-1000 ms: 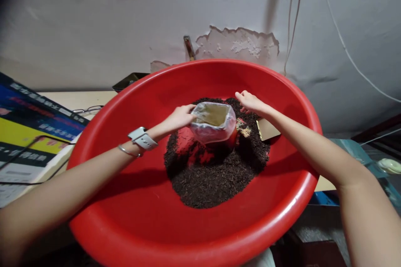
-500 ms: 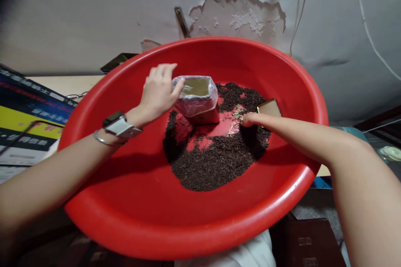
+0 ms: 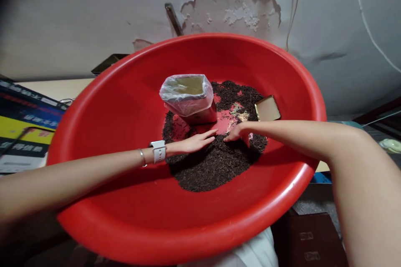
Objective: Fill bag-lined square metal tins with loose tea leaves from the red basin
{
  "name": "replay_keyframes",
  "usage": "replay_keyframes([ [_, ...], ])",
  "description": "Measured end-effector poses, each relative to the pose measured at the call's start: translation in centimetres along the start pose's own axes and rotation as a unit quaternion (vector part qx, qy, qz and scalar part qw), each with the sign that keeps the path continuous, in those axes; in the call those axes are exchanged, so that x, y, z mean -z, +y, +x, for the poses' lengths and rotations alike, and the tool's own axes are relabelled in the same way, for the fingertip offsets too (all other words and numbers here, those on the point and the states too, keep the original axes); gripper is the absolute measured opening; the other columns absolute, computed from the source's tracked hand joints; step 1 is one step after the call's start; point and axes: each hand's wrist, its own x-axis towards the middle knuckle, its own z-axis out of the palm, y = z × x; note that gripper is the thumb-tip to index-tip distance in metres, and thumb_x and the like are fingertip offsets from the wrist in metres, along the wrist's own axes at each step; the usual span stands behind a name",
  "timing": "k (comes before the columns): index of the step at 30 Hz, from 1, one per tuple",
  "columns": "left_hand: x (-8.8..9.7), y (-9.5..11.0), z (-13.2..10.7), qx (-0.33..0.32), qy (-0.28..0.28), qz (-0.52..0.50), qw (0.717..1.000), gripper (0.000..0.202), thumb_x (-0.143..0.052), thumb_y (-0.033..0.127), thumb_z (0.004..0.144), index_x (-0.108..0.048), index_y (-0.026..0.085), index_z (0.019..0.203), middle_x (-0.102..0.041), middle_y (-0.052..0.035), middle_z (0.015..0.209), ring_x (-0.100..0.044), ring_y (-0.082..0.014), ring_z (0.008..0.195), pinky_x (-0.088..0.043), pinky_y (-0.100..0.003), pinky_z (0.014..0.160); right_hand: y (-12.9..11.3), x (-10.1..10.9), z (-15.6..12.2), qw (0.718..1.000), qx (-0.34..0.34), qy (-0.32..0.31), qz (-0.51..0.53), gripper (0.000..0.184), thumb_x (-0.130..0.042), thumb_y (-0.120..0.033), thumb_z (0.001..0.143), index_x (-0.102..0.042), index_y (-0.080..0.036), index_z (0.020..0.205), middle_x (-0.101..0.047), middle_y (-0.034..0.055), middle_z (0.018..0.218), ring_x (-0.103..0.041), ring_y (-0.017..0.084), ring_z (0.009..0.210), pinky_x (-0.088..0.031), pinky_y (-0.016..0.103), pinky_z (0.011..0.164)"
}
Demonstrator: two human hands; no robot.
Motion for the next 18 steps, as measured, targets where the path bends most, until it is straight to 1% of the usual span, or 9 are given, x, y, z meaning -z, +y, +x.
replay_keyframes([
  [2, -0.2, 0.2, -0.2, 0.009, -0.018, -0.034, 0.999, 0.066, -0.027, 0.045, 0.092, -0.024, 0.009, 0.147, -0.023, -0.0095, 0.155, -0.023, -0.0192, 0.142, -0.018, -0.033, 0.117, -0.4, -0.7, -0.3, 0.997, 0.017, -0.064, 0.028, 0.071, -0.046, -0.056, 0.087, -0.035, -0.014, 0.143, -0.028, 0.0168, 0.150, -0.044, 0.036, 0.126, -0.059, 0.040, 0.068],
  [4, -0.6, 0.3, -0.3, 0.006, -0.026, -0.054, 0.998, 0.066, -0.029, 0.045, 0.091, -0.027, 0.008, 0.145, -0.026, -0.0098, 0.154, -0.026, -0.0187, 0.141, -0.019, -0.030, 0.116, -0.6, -1.3, -0.6, 0.992, 0.038, -0.109, 0.057, 0.077, -0.050, -0.058, 0.084, -0.028, -0.016, 0.146, -0.018, 0.0141, 0.155, -0.032, 0.036, 0.135, -0.059, 0.041, 0.070],
  [5, -0.8, 0.3, -0.3, 0.005, -0.028, -0.061, 0.998, 0.065, -0.030, 0.045, 0.090, -0.030, 0.009, 0.144, -0.028, -0.0100, 0.154, -0.027, -0.0188, 0.141, -0.020, -0.030, 0.116, -0.5, -1.5, -0.7, 0.990, 0.046, -0.119, 0.064, 0.082, -0.054, -0.058, 0.082, -0.026, -0.017, 0.147, -0.017, 0.0137, 0.155, -0.029, 0.036, 0.136, -0.059, 0.040, 0.071],
  [6, -1.0, 0.2, -0.2, 0.005, -0.029, -0.064, 0.997, 0.063, -0.032, 0.044, 0.090, -0.033, 0.010, 0.143, -0.030, -0.0097, 0.153, -0.029, -0.0190, 0.140, -0.021, -0.029, 0.115, -0.4, -1.6, -0.7, 0.988, 0.054, -0.128, 0.068, 0.087, -0.059, -0.057, 0.078, -0.025, -0.016, 0.147, -0.018, 0.0138, 0.155, -0.030, 0.035, 0.136, -0.059, 0.039, 0.071],
  [8, -1.2, -0.2, -0.1, 0.002, -0.036, -0.068, 0.997, 0.059, -0.035, 0.045, 0.088, -0.039, 0.013, 0.139, -0.034, -0.0087, 0.151, -0.033, -0.0196, 0.138, -0.023, -0.029, 0.114, -0.2, -1.7, -0.6, 0.984, 0.074, -0.149, 0.067, 0.094, -0.068, -0.054, 0.070, -0.027, -0.015, 0.145, -0.026, 0.0143, 0.151, -0.036, 0.033, 0.133, -0.059, 0.035, 0.070],
  [10, -1.4, -0.5, 0.0, -0.010, -0.058, -0.070, 0.996, 0.056, -0.036, 0.047, 0.087, -0.046, 0.015, 0.133, -0.042, -0.0081, 0.146, -0.039, -0.0200, 0.132, -0.028, -0.028, 0.111, 0.0, -1.6, -0.4, 0.980, 0.095, -0.168, 0.057, 0.095, -0.073, -0.055, 0.062, -0.036, -0.015, 0.140, -0.038, 0.0140, 0.144, -0.044, 0.031, 0.127, -0.058, 0.032, 0.067],
  [13, -1.4, -0.7, 0.0, -0.023, -0.096, -0.067, 0.993, 0.057, -0.039, 0.055, 0.085, -0.053, 0.015, 0.124, -0.054, -0.0083, 0.133, -0.048, -0.0207, 0.120, -0.035, -0.027, 0.103, 0.0, -1.6, 0.0, 0.979, 0.104, -0.174, 0.031, 0.084, -0.076, -0.058, 0.057, -0.052, -0.016, 0.125, -0.053, 0.0126, 0.128, -0.052, 0.030, 0.116, -0.057, 0.031, 0.065],
  [16, -1.2, -0.5, -0.3, -0.018, -0.130, -0.063, 0.989, 0.065, -0.044, 0.065, 0.080, -0.056, 0.015, 0.118, -0.059, -0.0088, 0.123, -0.053, -0.0216, 0.111, -0.040, -0.027, 0.095, -0.4, -1.9, 0.3, 0.981, 0.085, -0.176, 0.018, 0.067, -0.074, -0.055, 0.061, -0.058, -0.016, 0.113, -0.061, 0.0089, 0.112, -0.059, 0.026, 0.104, -0.056, 0.031, 0.067],
  [18, -1.1, -0.3, -0.6, -0.014, -0.149, -0.050, 0.988, 0.068, -0.048, 0.069, 0.076, -0.056, 0.015, 0.117, -0.059, -0.0087, 0.122, -0.054, -0.0220, 0.109, -0.041, -0.028, 0.091, -0.6, -2.1, 0.5, 0.987, 0.056, -0.154, -0.003, 0.054, -0.074, -0.050, 0.064, -0.062, -0.016, 0.104, -0.064, 0.0064, 0.101, -0.062, 0.024, 0.095, -0.055, 0.032, 0.068],
])
